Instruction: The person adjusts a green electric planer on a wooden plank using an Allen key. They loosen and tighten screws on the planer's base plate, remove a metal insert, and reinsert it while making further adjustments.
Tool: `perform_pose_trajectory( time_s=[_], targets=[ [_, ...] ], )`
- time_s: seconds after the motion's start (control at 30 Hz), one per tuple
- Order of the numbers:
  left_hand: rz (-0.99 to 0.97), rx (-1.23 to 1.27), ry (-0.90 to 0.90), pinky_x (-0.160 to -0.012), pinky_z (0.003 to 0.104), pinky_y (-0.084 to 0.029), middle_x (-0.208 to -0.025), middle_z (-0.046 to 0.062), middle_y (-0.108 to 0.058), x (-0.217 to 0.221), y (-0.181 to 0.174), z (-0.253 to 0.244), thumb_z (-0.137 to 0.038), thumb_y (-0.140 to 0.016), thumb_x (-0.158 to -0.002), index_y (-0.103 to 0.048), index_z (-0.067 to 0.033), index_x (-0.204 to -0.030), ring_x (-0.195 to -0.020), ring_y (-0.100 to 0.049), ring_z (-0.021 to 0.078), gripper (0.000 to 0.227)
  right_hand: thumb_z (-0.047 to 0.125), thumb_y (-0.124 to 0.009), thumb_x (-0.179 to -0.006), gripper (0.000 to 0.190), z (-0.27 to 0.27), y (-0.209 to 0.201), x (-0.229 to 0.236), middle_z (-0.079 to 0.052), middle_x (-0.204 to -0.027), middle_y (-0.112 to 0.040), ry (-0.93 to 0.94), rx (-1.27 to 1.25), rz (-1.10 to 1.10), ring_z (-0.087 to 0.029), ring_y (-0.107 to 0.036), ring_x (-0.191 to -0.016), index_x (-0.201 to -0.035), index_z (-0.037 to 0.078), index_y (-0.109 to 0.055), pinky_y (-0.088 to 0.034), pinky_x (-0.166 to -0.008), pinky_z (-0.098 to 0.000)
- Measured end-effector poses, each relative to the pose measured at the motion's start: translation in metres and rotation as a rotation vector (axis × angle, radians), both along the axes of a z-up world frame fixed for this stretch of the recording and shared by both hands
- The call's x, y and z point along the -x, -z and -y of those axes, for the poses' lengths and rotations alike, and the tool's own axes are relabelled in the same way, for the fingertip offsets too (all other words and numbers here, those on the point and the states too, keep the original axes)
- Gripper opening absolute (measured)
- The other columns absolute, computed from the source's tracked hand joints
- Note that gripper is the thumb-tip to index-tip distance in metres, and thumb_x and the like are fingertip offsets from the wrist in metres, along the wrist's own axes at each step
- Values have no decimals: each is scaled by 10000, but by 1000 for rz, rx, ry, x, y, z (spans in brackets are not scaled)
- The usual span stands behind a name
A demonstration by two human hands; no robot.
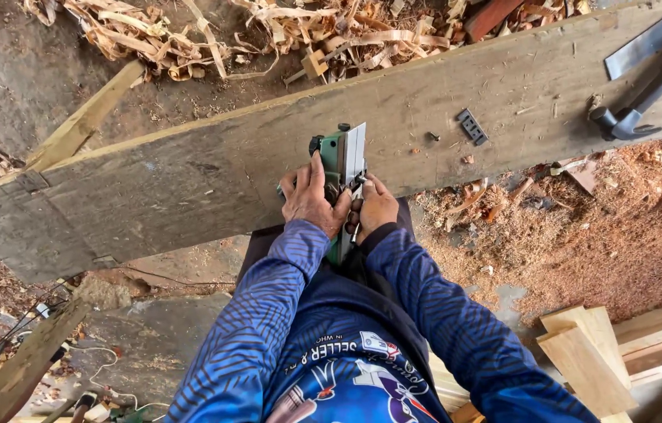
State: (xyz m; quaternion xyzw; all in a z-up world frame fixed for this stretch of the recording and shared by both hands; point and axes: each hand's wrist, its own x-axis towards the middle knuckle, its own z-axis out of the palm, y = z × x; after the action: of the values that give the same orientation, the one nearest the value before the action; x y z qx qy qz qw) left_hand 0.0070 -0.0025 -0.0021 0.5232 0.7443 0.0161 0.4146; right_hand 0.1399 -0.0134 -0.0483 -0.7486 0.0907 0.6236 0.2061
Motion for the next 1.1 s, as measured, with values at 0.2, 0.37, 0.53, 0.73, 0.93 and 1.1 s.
perform_pose_trajectory(
  time_s=[0.2, 0.37, 0.53, 0.73, 0.93, 1.1],
  targets=[
    [-3, 14, -4, -1013, 531, -471, -1415, 116, -503, -1, -3, -6, -456, -747, -784, -345, -79, -1571, -1330, -375, 420, 962, 208, -543, -1129, 372, 63, 89, -8, 1, -778, -638, -1, -328, 143, -128, -529, -580, -1457, 67, -646, -457, -502, -339],
    [10, -12, -4, -1014, 526, -475, -1403, 117, -513, 1, -5, -3, -449, -748, -805, -349, -69, -1576, -1323, -389, 416, 948, 269, -466, -1042, 414, -11, -4, -10, -8, -615, -522, 13, 62, -100, -170, -460, -451, -1441, 205, -556, -414, -396, -382],
    [-9, -37, 8, -1011, 520, -476, -1394, 136, -510, -1, -1, -1, -450, -758, -796, -347, -57, -1567, -1315, -390, 417, 958, 249, -496, -1006, 396, 0, 9, -14, -33, -598, -543, -56, 20, -80, -197, -484, -440, -1373, 145, -601, -417, -390, -397],
    [1, -9, -4, -985, 511, -493, -1389, 122, -516, -1, -6, -4, -447, -754, -789, -338, -66, -1570, -1315, -390, 404, 964, 153, -619, -1004, 309, 25, 30, -32, -15, -739, -666, -404, -381, 78, -63, -558, -592, -1243, -15, -718, -447, -531, -232],
    [9, -23, 1, -997, 507, -490, -1386, 120, -519, 0, -4, -3, -445, -753, -799, -332, -64, -1576, -1308, -395, 404, 962, 150, -626, -981, 285, 19, 31, -21, -39, -670, -654, -445, -320, 167, -91, -542, -544, -1186, -14, -736, -422, -491, -253],
    [2, -7, 13, -1021, 516, -469, -1405, 124, -514, 0, -4, -4, -462, -752, -813, -320, -77, -1584, -1319, -385, 416, 964, 123, -692, -952, 213, 44, 80, -10, -54, -830, -767, -382, -523, 525, -95, -662, -723, -1022, -56, -783, -549, -671, -248]
  ],
)
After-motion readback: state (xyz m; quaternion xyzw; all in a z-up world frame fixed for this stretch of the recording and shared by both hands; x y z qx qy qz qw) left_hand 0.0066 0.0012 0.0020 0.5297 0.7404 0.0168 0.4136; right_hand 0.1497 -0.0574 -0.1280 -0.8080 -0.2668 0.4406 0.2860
